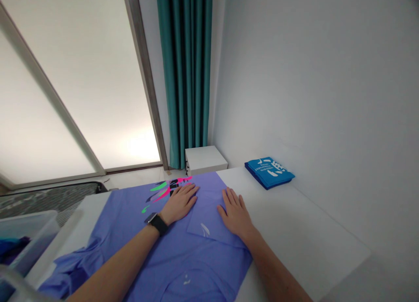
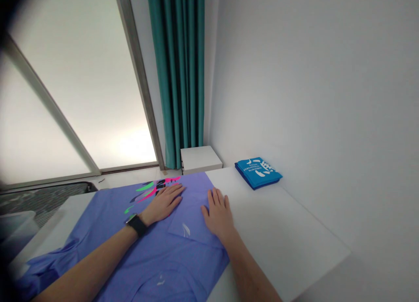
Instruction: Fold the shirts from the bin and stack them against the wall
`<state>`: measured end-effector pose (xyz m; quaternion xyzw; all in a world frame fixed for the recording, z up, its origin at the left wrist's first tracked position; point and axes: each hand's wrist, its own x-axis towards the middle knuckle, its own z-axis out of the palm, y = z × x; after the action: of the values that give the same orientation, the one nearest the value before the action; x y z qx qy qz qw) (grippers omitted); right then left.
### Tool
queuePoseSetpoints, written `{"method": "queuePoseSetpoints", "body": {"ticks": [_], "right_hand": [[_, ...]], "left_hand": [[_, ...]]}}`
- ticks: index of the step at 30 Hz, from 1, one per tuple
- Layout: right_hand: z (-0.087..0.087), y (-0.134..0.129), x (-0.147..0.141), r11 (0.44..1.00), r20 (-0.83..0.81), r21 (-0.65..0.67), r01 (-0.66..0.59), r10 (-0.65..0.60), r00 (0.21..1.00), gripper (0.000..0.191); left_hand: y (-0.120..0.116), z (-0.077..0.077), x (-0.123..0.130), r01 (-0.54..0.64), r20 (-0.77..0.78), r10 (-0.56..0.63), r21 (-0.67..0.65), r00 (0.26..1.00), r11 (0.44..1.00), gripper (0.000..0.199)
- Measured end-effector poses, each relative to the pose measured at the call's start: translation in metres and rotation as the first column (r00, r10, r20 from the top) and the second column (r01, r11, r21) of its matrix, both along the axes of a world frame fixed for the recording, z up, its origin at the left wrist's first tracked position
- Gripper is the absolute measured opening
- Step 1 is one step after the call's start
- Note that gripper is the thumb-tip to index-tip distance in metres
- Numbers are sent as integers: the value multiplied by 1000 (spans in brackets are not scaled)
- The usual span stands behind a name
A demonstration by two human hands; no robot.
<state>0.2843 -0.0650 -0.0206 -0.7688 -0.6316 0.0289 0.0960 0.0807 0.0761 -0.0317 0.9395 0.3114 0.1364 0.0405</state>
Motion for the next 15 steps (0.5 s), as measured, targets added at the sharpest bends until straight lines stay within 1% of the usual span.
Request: {"method": "queuePoseSetpoints", "body": {"ticks": [2, 4, 6, 7, 10, 13, 15], "right_hand": [[5, -3, -9, 994, 13, 62, -95, 94, 995, 61], [7, -8, -23, 968, 16, 109, -225, 225, 974, 59], [7, -12, -38, 935, 6, 120, -333, 335, 942, 60], [6, -14, -45, 924, -2, 112, -366, 369, 930, 60], [1, -19, -57, 910, -29, 64, -410, 413, 910, 62], [-1, -22, -59, 906, -47, 34, -422, 424, 905, 63], [0, -23, -58, 905, -60, 28, -425, 426, 903, 64]], "left_hand": [[0, 0, 0, 12, -9, -11, 13, 1000, 1000, 46], [-1, -1, 0, 17, -23, -16, 20, 1000, 1000, 46], [-1, -2, 0, 15, -33, -14, 18, 999, 1000, 45], [-1, -2, 0, 14, -37, -14, 18, 999, 1000, 45], [-1, -2, -1, 10, -41, -9, 19, 999, 1000, 44], [-2, -1, -1, 3, -34, -2, 12, 999, 1000, 45], [-2, 0, -1, 3, -27, -3, 7, 1000, 1000, 45]]}}
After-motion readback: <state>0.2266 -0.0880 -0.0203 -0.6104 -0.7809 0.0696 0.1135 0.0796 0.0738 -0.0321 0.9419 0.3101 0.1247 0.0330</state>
